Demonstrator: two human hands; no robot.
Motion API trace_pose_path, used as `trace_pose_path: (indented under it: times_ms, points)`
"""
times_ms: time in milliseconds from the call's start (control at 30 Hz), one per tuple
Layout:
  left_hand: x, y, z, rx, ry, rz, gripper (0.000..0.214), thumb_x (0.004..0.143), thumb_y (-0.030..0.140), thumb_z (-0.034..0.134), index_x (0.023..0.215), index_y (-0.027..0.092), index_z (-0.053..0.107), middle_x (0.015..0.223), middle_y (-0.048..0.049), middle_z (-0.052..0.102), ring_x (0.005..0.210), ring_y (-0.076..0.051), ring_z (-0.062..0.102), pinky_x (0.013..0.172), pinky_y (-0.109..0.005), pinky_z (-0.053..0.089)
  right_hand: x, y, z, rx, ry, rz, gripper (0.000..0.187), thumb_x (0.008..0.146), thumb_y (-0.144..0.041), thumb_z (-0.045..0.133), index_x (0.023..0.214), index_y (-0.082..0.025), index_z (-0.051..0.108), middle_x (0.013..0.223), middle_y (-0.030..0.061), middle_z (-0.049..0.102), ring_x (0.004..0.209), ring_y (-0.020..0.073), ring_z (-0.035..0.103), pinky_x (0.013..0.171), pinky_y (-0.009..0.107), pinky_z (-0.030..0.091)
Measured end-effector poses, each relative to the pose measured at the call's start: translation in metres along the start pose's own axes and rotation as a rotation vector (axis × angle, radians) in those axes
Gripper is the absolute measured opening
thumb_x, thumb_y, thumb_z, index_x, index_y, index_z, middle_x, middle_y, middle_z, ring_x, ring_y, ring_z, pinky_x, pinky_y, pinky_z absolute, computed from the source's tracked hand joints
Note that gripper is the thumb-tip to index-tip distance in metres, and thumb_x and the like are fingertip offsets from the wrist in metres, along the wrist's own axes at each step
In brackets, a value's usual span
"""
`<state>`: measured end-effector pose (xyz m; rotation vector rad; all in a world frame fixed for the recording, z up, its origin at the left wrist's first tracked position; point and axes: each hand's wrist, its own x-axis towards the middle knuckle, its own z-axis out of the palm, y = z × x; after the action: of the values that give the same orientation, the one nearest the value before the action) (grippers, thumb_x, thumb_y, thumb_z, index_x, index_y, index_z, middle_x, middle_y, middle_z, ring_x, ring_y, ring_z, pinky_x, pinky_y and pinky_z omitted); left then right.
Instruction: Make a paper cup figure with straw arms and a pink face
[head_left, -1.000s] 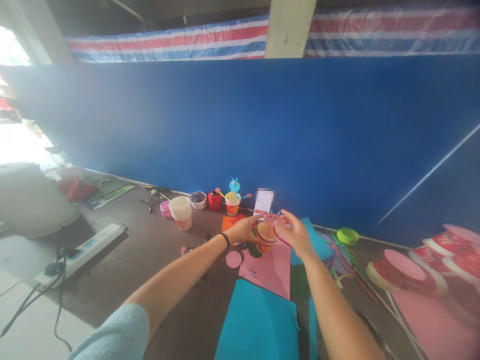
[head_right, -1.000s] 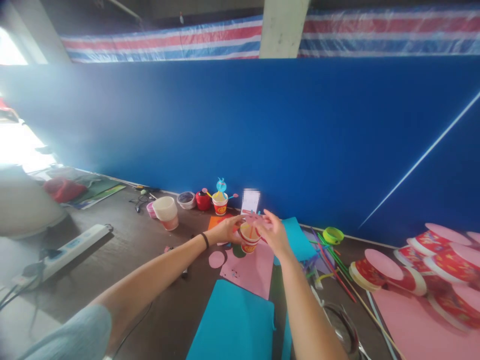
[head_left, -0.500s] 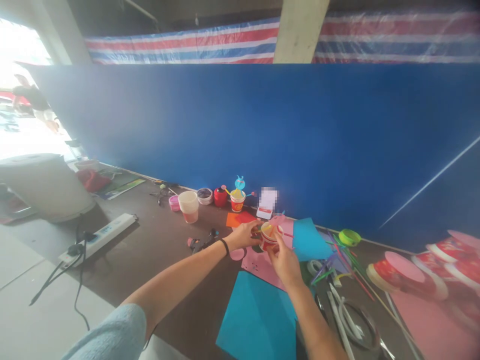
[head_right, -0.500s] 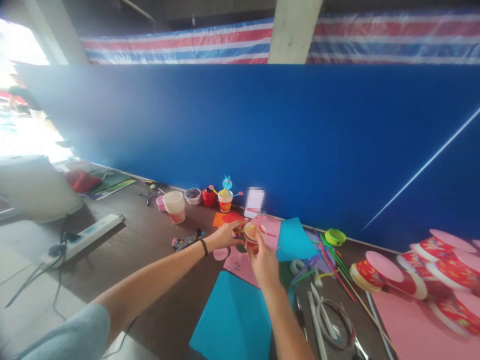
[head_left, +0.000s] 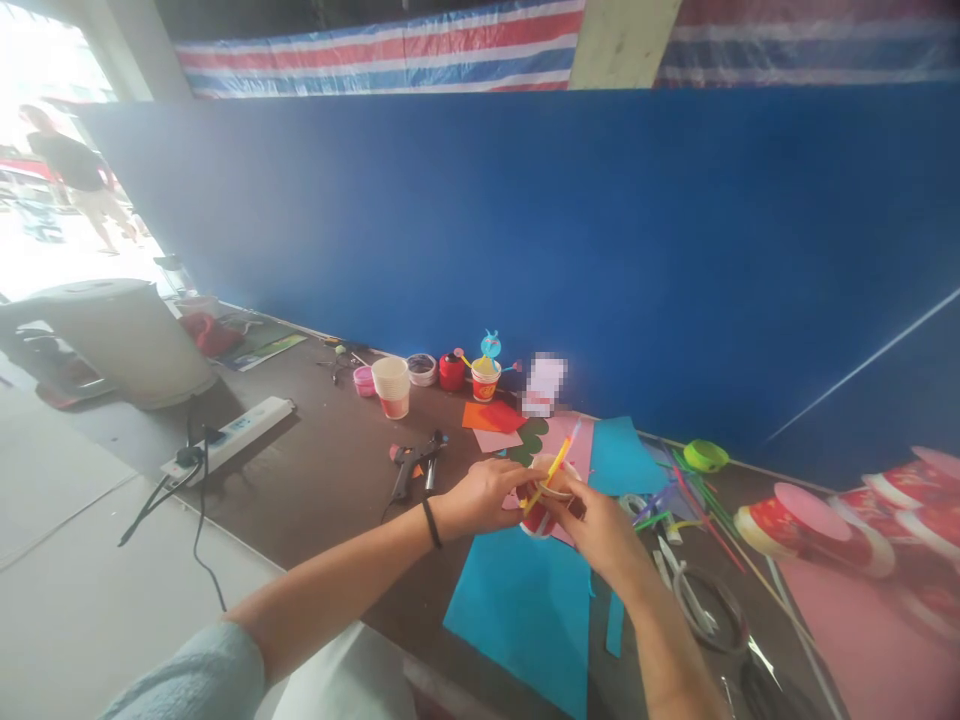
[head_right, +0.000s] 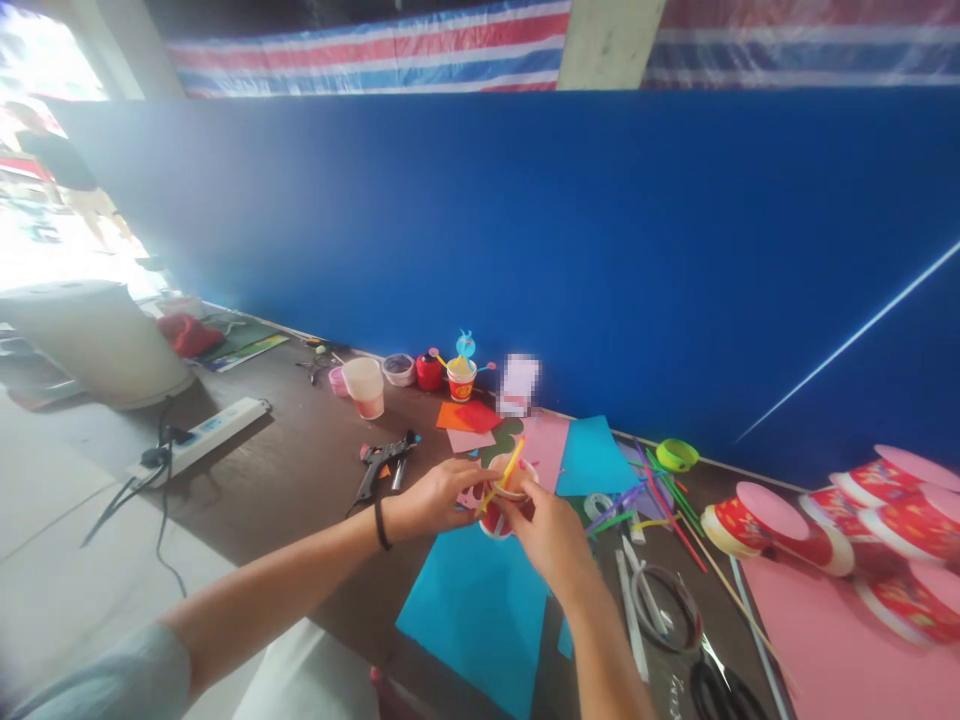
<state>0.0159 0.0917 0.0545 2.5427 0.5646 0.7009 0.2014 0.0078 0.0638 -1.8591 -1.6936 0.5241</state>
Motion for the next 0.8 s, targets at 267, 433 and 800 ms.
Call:
trace_pose_path:
  times_ms: [267,433,800]
  points:
    - [-0.024,0.025,0.000,-0.051,0.224,0.128,0.025,0.080,0.028,0.061,0.103,0.018,0.063,0.098,-0.0081,0.056,0.091,-0.017,0.056,0.078,-0.027,0.049,-0.039,-0.021,-0.010,0.248,-0.176,0.024,0.035,0.082,-0.055,0.051,0.086,-0.023,0.064,0.068,0.0003,0.066,0.054,0.0150,0.058,0.049,0.024,0.042]
    - [-0.036,0.028,0.009,-0.002,0.313,0.283,0.014,0.082,0.019,0.059,0.094,0.021,0.066,0.094,-0.0061,0.059,0.081,-0.012,0.059,0.068,-0.022,0.050,-0.052,-0.029,-0.007,0.320,-0.183,0.051,0.038,0.082,-0.057,0.050,0.088,-0.022,0.064,0.069,0.0009,0.067,0.055,0.0146,0.058,0.052,0.024,0.043]
    - [-0.048,0.030,0.008,0.090,0.401,0.430,0.012,0.082,0.017,0.059,0.092,0.020,0.064,0.093,-0.0057,0.064,0.069,-0.009,0.063,0.060,-0.017,0.051,-0.060,-0.029,0.005,0.389,-0.136,0.050,0.034,0.083,-0.053,0.051,0.075,-0.021,0.060,0.062,-0.0008,0.066,0.054,0.0140,0.059,0.052,0.022,0.043]
